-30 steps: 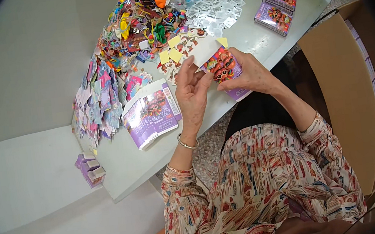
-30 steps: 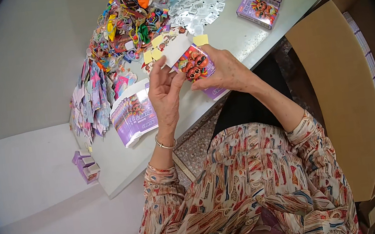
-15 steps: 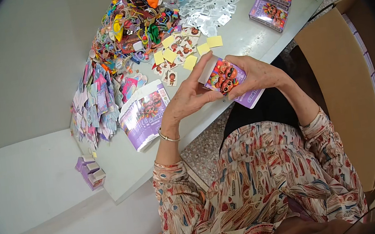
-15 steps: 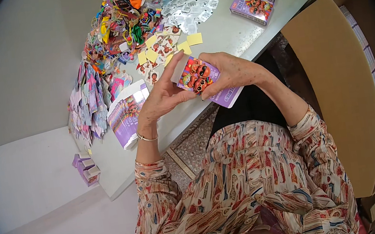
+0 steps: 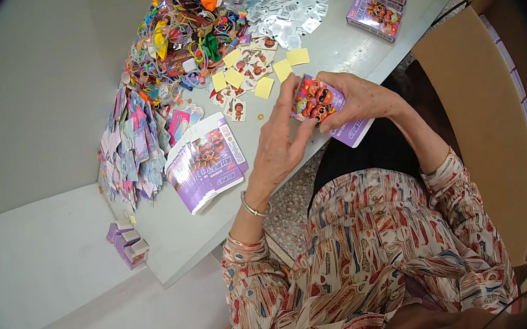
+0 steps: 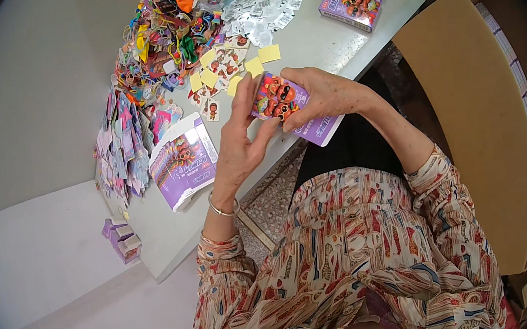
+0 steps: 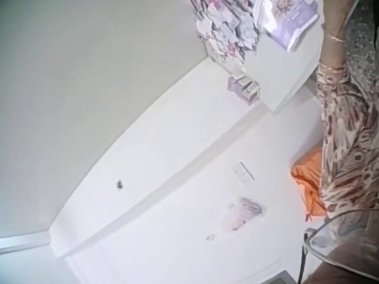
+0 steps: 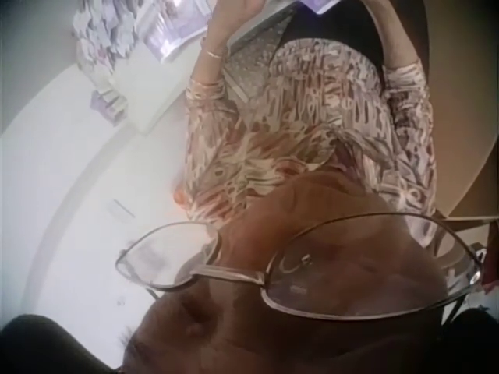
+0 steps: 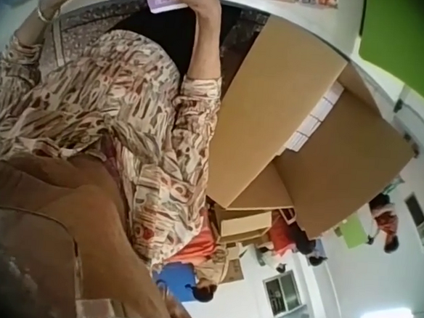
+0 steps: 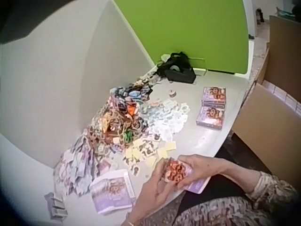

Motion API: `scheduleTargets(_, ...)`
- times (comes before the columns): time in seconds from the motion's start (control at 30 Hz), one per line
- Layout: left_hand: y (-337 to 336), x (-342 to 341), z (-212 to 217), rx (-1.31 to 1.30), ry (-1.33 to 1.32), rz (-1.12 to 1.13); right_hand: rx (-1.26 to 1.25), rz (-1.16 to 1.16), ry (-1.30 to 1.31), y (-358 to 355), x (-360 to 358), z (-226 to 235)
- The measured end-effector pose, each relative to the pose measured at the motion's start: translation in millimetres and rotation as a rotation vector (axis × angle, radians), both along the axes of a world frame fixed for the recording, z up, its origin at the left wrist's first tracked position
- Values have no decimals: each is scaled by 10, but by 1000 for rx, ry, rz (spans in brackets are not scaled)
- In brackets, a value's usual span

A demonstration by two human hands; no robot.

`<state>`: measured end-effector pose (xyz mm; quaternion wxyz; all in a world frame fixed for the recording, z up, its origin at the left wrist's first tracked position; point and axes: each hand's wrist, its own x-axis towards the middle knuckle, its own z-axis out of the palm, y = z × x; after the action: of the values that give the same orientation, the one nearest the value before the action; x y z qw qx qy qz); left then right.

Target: Sorting small toy parts and placing them into purple cardboard boxes.

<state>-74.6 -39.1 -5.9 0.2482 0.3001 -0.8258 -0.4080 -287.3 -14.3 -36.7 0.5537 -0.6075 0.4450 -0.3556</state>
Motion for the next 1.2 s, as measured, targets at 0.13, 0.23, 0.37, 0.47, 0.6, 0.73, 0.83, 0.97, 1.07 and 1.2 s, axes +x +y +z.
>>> scheduleTargets(0.13,23,1,-13,326,143,220,41,40,43,21,29,47)
scheduleTargets(0.23,-27,-34,10,705,354,326,6,34,23,46,26,13)
scheduleTargets(0.37,-12,-57,28,750,414,377,9,37,14,48,5,4)
scheduleTargets(0.47,-19,-29,-5,784,409,405,-28,55,-19,49,16,51)
scheduleTargets(0.6,47,-50,-64,627,323,394,23,66,16,55,13,32)
scheduleTargets(0.73,167,-66,-40,293,125,330,-15,55,37,51,-7,-85)
scheduleTargets(0.83,223,-99,-141,107,132,289,77,68,-58,54,18,-67)
scheduleTargets(0.97,302,-165,-241,72,238,330,30,95,-72,52,16,-64)
scheduleTargets(1.07,268,-155,-172,317,210,343,-86,86,12,44,3,-18)
scheduleTargets(1.2,93,-78,-229,758,536,400,171,-13,15,57,-153,79)
